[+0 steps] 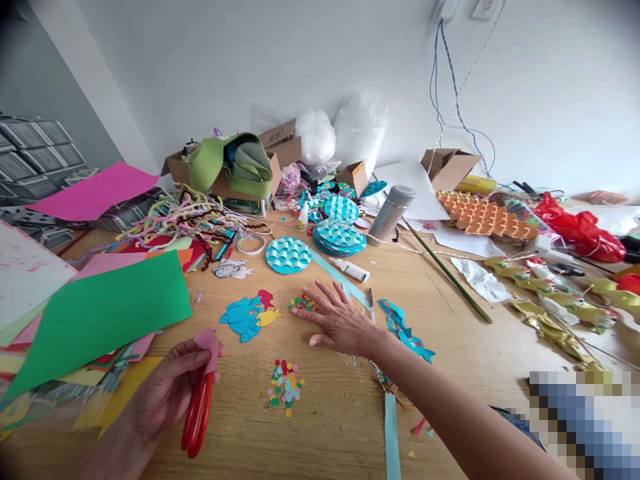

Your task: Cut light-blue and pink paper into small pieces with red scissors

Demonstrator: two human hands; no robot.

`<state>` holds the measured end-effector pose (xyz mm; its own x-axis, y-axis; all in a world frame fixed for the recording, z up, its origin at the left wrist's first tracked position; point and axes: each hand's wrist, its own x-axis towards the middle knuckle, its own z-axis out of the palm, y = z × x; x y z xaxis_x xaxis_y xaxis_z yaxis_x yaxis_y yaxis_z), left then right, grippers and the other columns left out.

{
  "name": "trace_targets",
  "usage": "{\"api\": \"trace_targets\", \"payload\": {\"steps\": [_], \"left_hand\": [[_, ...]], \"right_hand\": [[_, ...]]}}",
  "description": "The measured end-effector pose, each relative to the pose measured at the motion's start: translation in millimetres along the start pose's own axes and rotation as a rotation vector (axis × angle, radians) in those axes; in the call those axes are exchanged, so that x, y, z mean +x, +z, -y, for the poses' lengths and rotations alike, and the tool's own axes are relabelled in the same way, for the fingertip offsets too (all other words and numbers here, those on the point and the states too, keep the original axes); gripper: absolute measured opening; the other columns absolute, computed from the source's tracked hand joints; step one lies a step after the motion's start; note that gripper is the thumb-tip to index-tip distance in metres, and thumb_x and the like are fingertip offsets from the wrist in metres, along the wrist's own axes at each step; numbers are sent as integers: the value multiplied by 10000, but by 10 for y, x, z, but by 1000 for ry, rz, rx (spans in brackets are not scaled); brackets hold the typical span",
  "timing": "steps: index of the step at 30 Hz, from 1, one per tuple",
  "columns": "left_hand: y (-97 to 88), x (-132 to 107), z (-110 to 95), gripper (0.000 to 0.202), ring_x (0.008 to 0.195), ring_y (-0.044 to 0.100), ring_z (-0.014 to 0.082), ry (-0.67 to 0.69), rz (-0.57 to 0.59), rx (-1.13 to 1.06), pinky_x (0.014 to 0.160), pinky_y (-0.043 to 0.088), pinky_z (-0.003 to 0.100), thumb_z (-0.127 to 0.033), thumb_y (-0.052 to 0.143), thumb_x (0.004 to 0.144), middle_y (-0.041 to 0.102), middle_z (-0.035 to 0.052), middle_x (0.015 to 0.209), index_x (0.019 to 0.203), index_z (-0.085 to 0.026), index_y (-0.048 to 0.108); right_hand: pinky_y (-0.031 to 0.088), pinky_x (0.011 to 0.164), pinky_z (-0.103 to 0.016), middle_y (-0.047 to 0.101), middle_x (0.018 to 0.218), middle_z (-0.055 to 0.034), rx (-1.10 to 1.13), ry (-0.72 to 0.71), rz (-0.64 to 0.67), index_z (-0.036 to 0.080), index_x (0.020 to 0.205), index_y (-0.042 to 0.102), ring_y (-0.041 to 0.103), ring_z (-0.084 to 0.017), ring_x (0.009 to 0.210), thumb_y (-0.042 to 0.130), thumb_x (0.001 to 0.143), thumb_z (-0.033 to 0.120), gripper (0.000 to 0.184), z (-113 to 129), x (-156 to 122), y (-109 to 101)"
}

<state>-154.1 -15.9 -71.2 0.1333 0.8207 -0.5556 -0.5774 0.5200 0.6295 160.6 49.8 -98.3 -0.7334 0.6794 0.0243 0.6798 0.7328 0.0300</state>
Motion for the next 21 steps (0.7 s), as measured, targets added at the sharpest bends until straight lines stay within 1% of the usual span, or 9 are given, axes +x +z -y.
{"api": "trace_targets", "payload": {"steps": [3,7,11,13,16,18,21], "left_hand": [[-1,-6,1,215,459,603,126,3,1,0,470,527,204,-98,825,459,653,30,552,632,-111,697],[-6,-12,0,234,470,605,124,0,15,0,485,532,205,-119,839,450,654,25,554,638,-118,699],[-6,-23,12,256,465,609,126,-3,26,-10,474,530,205,-122,857,434,673,39,585,636,-112,701],[-7,-25,16,264,464,612,131,-4,24,-16,475,534,212,-115,861,428,678,42,595,639,-110,702],[-13,-19,13,248,465,614,132,2,32,-17,479,538,215,-110,854,448,678,44,595,646,-107,704],[-18,-11,9,229,465,613,131,10,36,-22,480,539,215,-104,843,467,680,48,599,649,-105,705],[-24,-2,13,232,463,614,139,9,27,-37,478,540,227,-94,840,461,688,58,611,646,-104,701]], "right_hand": [[141,1074,-656,202,1569,-40,1,9,-8,411,1449,270,137,-380,1418,415,870,643,640,-4,68,27],[143,1071,-658,220,1563,-56,-24,66,-13,395,1444,303,138,-383,1417,401,884,631,615,-14,89,21],[152,1064,-665,216,1564,-64,-20,43,-1,407,1450,280,155,-395,1411,390,876,649,633,53,103,-11],[149,1056,-677,233,1559,-58,-12,40,10,412,1441,299,166,-403,1405,388,867,663,633,89,144,-11],[142,1058,-676,272,1545,-67,-19,86,5,385,1434,338,169,-404,1404,381,866,668,636,94,202,2],[143,1070,-659,270,1545,-76,-30,112,-4,367,1445,323,160,-391,1410,377,872,661,646,66,186,6],[164,1076,-643,204,1567,-62,-32,103,-13,372,1465,263,129,-381,1420,387,862,669,684,14,40,-3]]}}
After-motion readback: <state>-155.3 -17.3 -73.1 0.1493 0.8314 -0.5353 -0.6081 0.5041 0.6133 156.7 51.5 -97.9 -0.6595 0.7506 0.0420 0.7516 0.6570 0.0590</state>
